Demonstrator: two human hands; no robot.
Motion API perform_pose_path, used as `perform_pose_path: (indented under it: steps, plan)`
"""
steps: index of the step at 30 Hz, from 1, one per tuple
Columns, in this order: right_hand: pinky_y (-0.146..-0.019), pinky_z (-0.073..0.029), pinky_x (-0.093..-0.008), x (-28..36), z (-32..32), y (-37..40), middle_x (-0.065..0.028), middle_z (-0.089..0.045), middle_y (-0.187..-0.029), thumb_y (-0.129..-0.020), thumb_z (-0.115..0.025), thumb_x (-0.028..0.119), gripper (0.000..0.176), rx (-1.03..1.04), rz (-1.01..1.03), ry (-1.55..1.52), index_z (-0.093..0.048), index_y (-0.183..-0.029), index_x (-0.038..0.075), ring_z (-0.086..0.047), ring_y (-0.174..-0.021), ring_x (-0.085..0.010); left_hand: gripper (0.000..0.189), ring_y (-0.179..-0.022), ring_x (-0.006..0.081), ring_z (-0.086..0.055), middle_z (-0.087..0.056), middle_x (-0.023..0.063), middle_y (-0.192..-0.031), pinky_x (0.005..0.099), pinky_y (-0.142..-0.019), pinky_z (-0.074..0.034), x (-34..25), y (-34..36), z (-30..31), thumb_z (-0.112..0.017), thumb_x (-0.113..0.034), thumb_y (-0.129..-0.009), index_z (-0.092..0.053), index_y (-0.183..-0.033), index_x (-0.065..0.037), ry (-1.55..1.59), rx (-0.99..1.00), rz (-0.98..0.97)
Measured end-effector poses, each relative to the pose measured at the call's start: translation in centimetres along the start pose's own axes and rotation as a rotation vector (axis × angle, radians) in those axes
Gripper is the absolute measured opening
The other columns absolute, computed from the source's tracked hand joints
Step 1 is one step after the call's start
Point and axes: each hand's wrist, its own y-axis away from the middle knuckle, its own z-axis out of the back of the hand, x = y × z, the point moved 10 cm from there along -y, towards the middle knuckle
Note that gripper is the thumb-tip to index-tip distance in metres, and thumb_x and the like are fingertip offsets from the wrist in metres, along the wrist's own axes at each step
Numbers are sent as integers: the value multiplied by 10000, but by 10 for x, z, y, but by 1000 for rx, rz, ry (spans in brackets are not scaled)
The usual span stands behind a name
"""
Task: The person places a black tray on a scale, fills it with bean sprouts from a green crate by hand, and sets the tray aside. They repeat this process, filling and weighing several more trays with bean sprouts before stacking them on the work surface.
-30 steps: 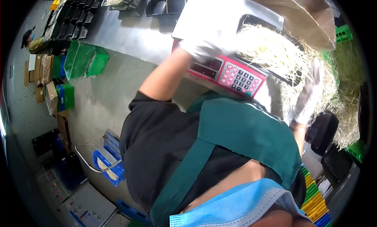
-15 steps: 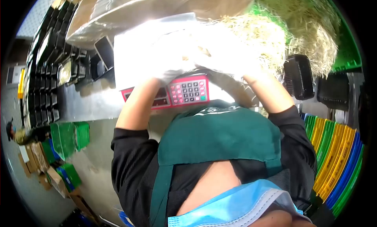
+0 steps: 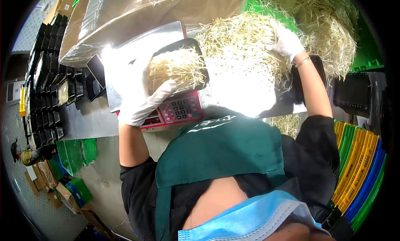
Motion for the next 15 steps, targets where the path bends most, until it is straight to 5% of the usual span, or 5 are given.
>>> perform_pose_path:
  steps: [4,6,8,14,15]
  plan:
    - [-909,-459,-374,-21,-11,-23,-214,-578,-1143,-700,-730,185,816,43,6,8,-324,-1402,97,-572,-1041,-354,645,-1097,292,-499,-565,163,-1150,407,-997,-338,-5,1,13,-723,-302,-745,-490,-1270,-8,-193,-173,23]
    - [-878,-479,-377,1,5,-19,-207,-593,-1112,-705,-711,131,770,-258,227,-120,-353,-1387,112,-586,-1011,-353,634,-1036,319,-544,-581,176,-1113,414,-918,-413,-7,0,4,-721,-252,-761,-465,-1288,-13,-342,-141,-87]
    - [-871,-489,-358,-16,-7,-22,-181,-604,-1122,-726,-683,80,716,6,69,-52,-383,-1375,115,-600,-1009,-306,612,-1054,325,-544,-576,173,-1147,436,-945,-389,-3,-1,2,-711,-280,-759,-490,-1271,-26,-403,-137,-67]
    - [-735,-490,-217,-23,75,26,-80,-635,-1026,-773,-591,-4,432,-142,196,-905,-551,-1199,51,-600,-861,-109,574,-1063,333,-548,-591,157,-1134,464,-984,-336,8,-6,-6,-671,-310,-770,-513,-1251,-39,-295,-102,-9]
    - [-713,-474,-203,-10,85,37,-71,-642,-980,-764,-600,-12,388,-103,0,-814,-568,-1148,39,-591,-816,-105,559,-1048,342,-554,-594,168,-1123,451,-961,-369,7,-6,-7,-670,-298,-772,-516,-1245,-41,-281,-90,-26]
